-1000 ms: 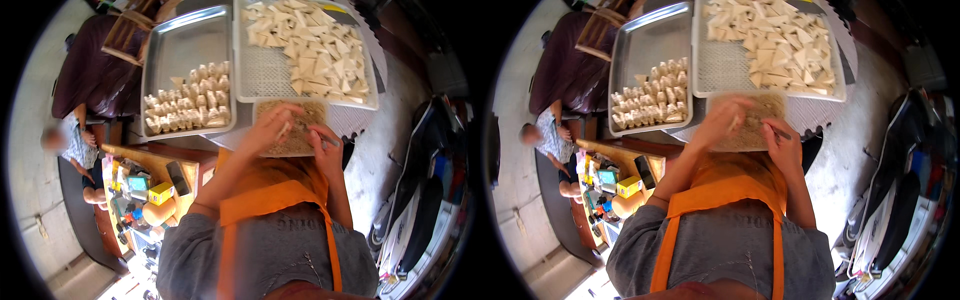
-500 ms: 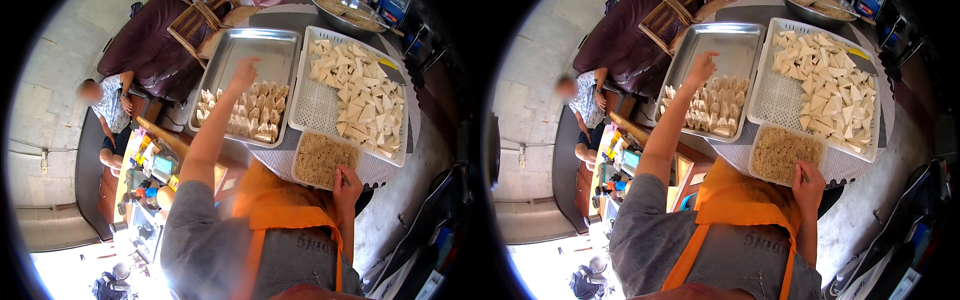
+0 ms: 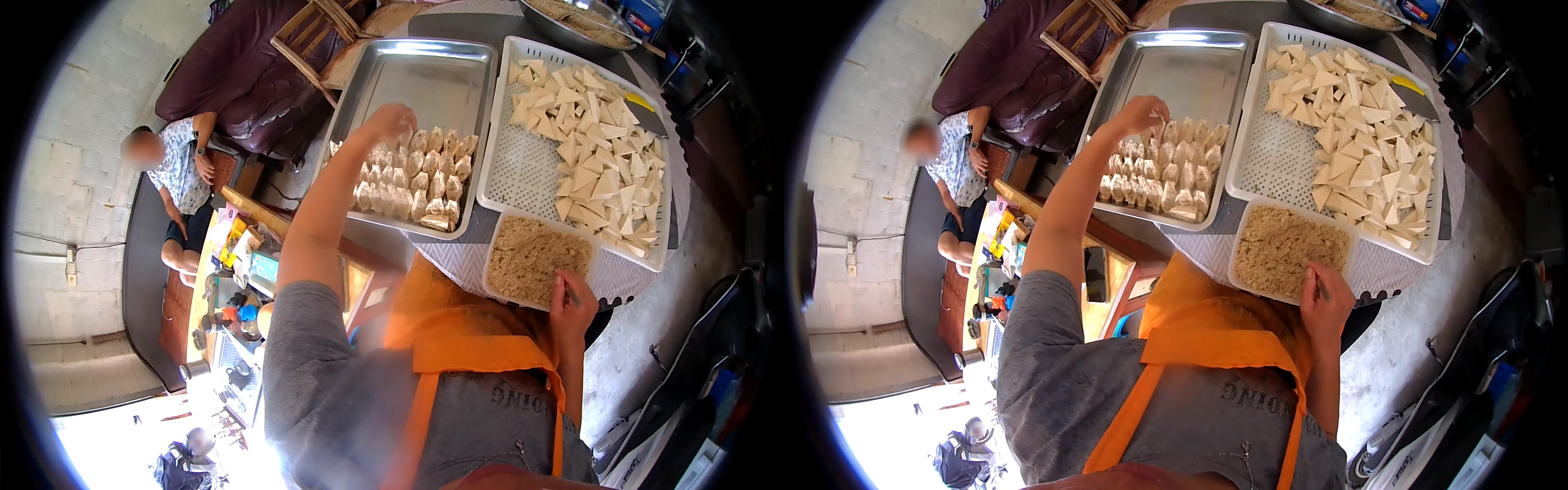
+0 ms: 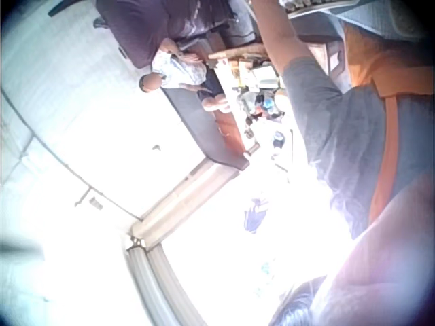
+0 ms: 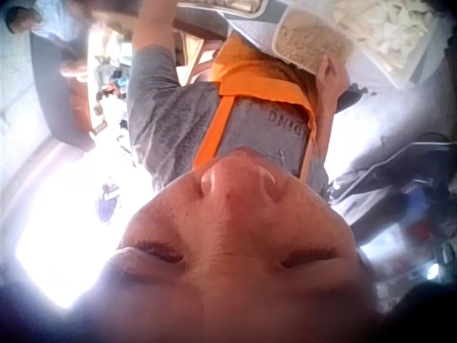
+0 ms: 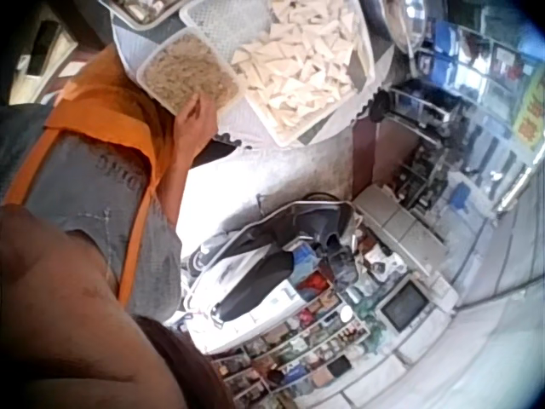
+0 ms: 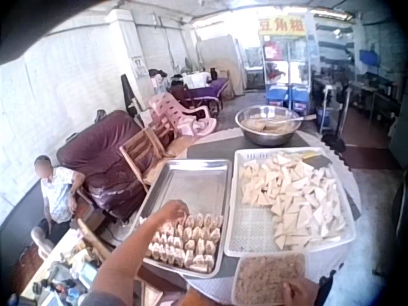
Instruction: The person fills triangular dough wrappers with a grain-based mixture using a spoon. They fold the wrappers to seal the filling and place the finished items onto a metal tray. The process is repeated continuously throughout the clip.
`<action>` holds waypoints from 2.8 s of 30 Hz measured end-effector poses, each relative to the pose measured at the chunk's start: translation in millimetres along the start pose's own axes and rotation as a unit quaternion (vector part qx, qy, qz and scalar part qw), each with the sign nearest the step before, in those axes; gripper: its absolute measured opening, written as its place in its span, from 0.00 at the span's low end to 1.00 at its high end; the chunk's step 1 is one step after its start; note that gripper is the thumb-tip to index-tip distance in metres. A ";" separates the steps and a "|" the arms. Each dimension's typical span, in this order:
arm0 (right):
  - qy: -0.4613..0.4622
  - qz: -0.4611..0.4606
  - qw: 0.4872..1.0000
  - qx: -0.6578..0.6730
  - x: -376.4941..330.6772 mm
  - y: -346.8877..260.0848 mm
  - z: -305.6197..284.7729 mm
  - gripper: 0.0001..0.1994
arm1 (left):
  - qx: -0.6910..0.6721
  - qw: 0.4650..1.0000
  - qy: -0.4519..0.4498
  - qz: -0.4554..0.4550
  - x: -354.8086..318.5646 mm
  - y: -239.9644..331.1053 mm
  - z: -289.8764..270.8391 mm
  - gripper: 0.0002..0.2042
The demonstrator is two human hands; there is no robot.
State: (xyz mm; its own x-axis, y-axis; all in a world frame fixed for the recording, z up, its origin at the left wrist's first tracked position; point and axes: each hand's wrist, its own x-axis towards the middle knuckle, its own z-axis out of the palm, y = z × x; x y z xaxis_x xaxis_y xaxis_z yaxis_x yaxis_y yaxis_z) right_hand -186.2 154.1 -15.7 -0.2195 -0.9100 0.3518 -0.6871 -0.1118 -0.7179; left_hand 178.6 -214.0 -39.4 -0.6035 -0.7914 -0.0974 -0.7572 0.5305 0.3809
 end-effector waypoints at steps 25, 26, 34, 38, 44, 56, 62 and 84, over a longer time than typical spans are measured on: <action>0.008 -0.013 1.000 -0.002 1.7 -1.7 1.8 0.04 | 0.061 0.996 -0.049 -0.046 -22.0 -22.5 -31.4 0.15; 0.012 -0.017 1.000 0.001 2.5 -2.2 2.0 0.04 | 0.055 0.995 -0.058 -0.053 -21.4 -26.0 -30.7 0.16; 0.015 0.001 1.000 0.022 0.3 2.0 3.5 0.04 | -0.092 0.982 -0.159 -0.033 -16.6 -13.4 -26.2 0.11; 0.016 -0.005 1.000 0.013 1.7 0.3 2.3 0.04 | -0.161 0.973 -0.137 -0.097 -16.9 -12.3 -15.6 0.09; 0.007 -0.016 1.000 0.003 0.7 1.7 1.1 0.03 | -0.240 0.957 0.007 -0.161 -33.5 -17.4 -23.5 0.08; 0.045 0.056 0.987 0.143 15.0 -9.6 -8.9 0.04 | -0.789 0.614 0.015 -0.008 -49.8 196.9 30.0 0.14; 0.004 0.114 0.982 0.151 3.4 -2.2 -12.7 0.05 | -0.857 0.507 -0.074 -0.056 -64.5 313.1 89.5 0.15; 0.144 0.186 0.888 0.395 -5.3 -8.7 -20.0 0.09 | -0.695 0.712 -0.102 0.023 -91.0 318.4 109.4 0.14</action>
State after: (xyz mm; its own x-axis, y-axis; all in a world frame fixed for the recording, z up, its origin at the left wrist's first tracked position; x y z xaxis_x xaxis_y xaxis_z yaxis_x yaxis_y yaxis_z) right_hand -192.8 168.0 0.6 -0.5749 -0.8160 0.0595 0.1458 -0.1738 -0.9739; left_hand -35.0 60.2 -9.9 -0.7502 -0.6478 -0.1323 0.1575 -0.3694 0.9158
